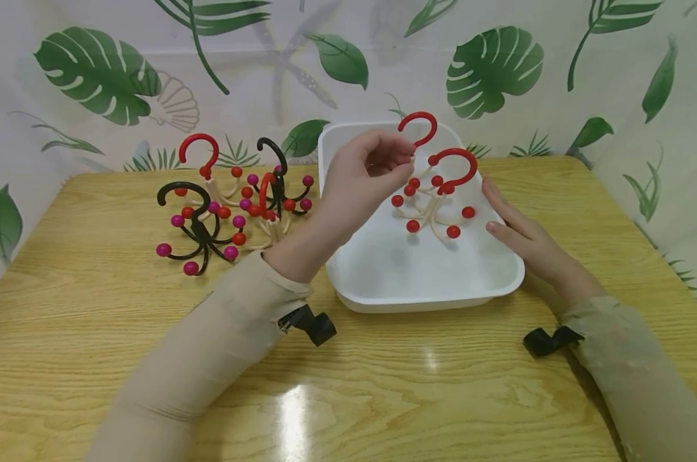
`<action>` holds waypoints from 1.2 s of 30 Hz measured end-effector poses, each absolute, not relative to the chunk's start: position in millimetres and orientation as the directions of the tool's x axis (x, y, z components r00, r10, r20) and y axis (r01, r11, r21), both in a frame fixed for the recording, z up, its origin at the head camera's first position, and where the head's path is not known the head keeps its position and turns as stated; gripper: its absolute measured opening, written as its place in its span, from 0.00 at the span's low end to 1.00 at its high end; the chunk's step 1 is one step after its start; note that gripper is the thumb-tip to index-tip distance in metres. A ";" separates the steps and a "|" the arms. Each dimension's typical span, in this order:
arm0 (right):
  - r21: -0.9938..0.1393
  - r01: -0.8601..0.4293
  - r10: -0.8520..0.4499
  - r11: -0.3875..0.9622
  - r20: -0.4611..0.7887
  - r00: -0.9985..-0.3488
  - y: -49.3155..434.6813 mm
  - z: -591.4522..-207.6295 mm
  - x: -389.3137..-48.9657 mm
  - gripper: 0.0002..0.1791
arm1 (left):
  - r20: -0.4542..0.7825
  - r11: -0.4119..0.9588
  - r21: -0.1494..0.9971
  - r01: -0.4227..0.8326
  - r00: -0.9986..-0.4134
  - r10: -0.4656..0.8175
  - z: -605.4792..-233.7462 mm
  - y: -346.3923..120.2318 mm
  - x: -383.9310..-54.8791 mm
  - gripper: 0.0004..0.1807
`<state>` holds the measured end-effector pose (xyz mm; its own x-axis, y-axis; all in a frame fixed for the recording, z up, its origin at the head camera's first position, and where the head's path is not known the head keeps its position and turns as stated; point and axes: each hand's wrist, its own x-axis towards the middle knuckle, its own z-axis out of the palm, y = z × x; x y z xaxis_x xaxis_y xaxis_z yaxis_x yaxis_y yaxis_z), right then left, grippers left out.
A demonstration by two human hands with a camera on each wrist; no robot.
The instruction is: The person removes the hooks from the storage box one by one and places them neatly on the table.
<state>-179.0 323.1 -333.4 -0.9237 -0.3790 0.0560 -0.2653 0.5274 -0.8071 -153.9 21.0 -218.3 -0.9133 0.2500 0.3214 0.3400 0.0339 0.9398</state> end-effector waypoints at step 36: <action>-0.798 -0.270 -0.382 0.539 0.054 -0.922 322.4 -331.8 -179.9 0.34 | 0.011 0.158 0.985 0.065 -0.947 0.320 -261.5 78.9 -221.1 0.28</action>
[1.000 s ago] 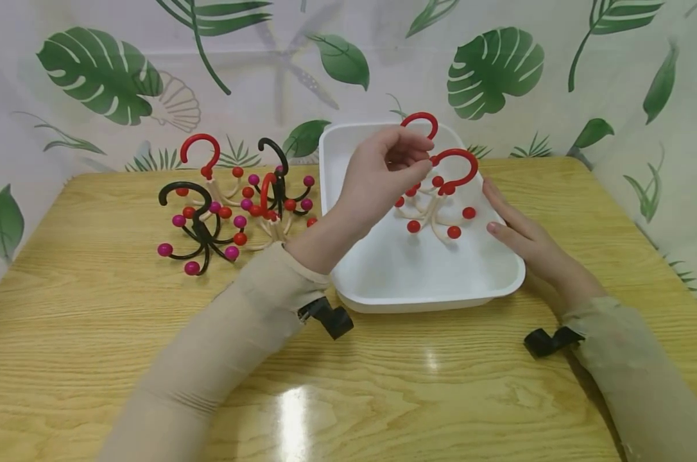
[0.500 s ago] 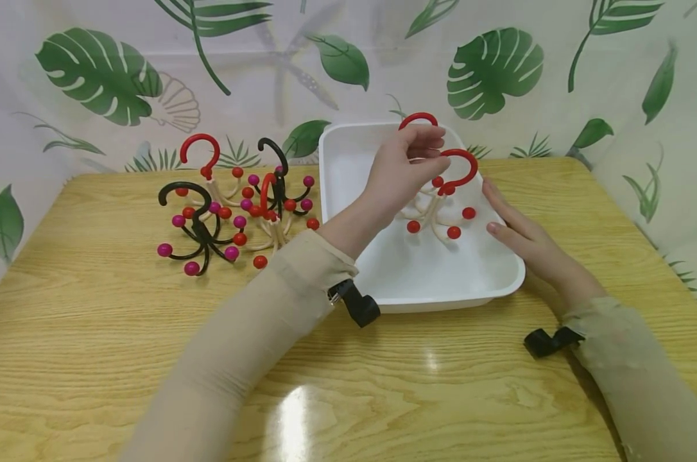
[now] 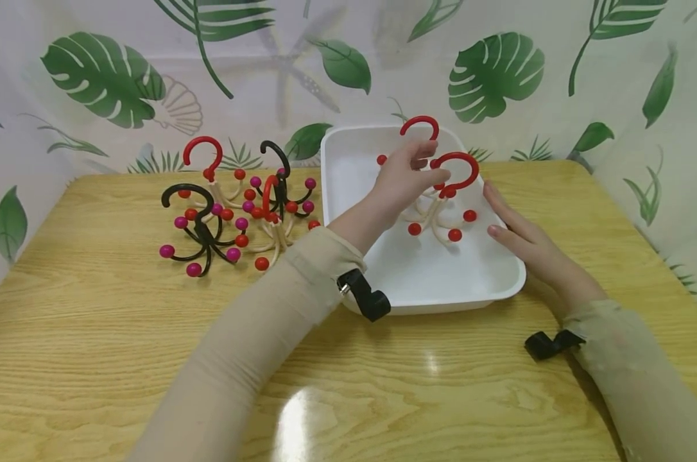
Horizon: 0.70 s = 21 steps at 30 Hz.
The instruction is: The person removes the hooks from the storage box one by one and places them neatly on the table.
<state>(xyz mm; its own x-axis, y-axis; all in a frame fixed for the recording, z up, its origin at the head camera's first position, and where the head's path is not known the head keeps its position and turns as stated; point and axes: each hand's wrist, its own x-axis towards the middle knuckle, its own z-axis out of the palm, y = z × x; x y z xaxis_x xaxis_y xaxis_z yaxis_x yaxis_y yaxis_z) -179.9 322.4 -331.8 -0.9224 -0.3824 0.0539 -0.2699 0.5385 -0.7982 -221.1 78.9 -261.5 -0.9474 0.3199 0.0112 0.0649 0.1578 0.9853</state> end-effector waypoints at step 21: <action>-0.796 -0.248 -0.361 0.552 0.040 -0.932 321.8 -331.0 -180.2 0.35 | -0.028 0.069 0.998 -0.003 -0.931 0.365 -272.6 79.3 -228.6 0.15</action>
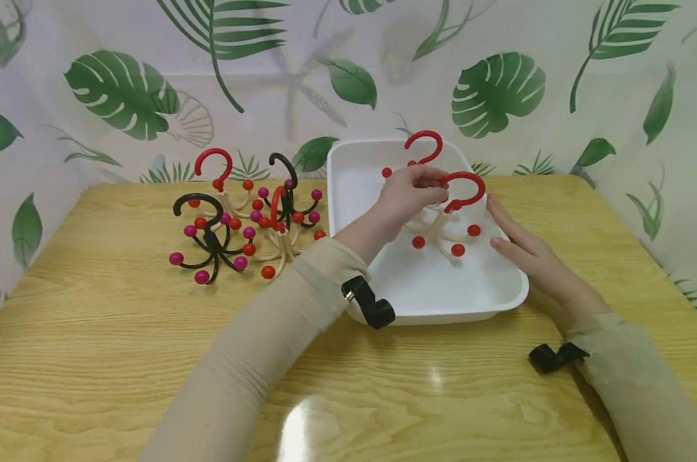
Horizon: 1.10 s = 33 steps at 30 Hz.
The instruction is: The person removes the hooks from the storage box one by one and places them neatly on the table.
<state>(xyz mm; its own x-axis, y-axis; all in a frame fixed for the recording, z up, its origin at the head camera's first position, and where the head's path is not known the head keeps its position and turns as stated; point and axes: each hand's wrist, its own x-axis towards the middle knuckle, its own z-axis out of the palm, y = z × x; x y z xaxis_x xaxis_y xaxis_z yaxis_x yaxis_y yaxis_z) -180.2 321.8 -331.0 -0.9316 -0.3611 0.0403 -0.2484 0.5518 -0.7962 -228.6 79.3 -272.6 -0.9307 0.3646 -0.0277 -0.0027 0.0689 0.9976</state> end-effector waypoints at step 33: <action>-0.791 -0.242 -0.340 0.562 0.046 -0.939 322.3 -333.5 -172.5 0.32 | 0.193 0.090 0.965 0.247 -0.899 0.393 -257.3 89.9 -204.1 0.08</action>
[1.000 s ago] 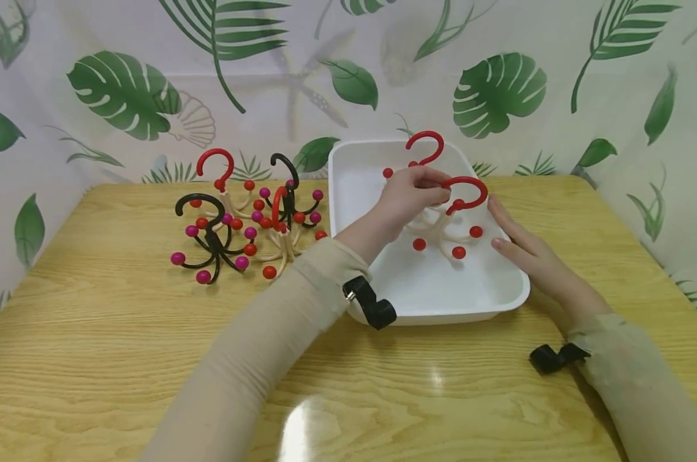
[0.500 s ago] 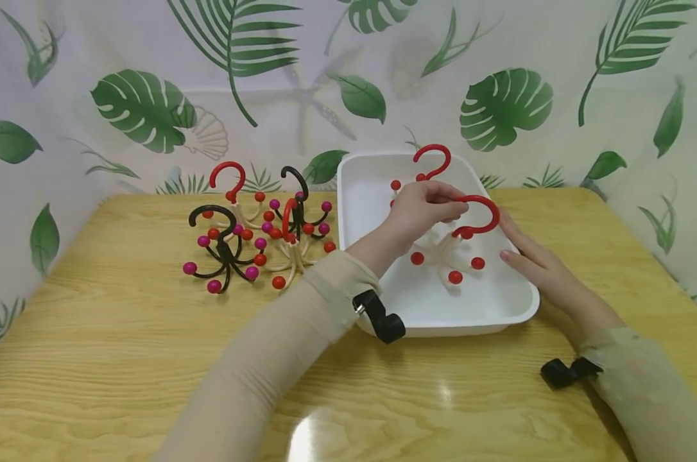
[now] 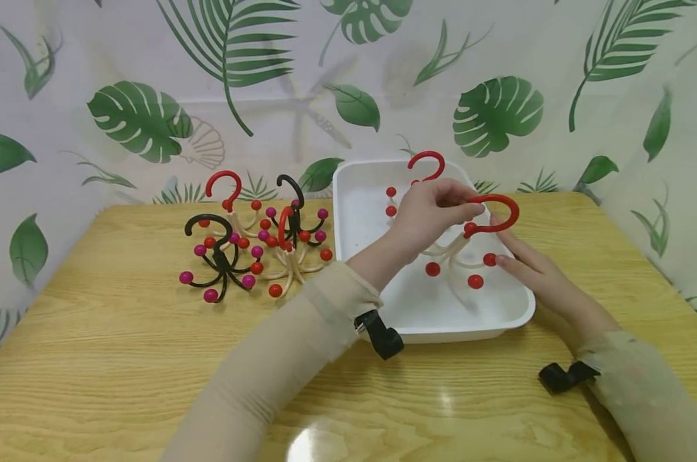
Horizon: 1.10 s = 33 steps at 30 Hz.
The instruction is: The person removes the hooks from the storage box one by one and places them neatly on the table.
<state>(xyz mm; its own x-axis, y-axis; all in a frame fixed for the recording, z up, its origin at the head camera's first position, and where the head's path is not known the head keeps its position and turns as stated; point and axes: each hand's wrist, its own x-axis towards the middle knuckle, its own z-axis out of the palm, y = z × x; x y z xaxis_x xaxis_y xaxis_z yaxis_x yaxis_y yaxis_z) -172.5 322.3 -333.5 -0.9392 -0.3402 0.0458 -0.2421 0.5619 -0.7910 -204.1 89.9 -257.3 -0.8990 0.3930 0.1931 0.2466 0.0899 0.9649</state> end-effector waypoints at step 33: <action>-0.814 -0.293 -0.409 0.501 0.075 -0.909 322.7 -332.1 -175.5 0.34 | 0.326 0.116 0.929 0.351 -0.926 0.192 -209.4 -76.1 -108.2 0.10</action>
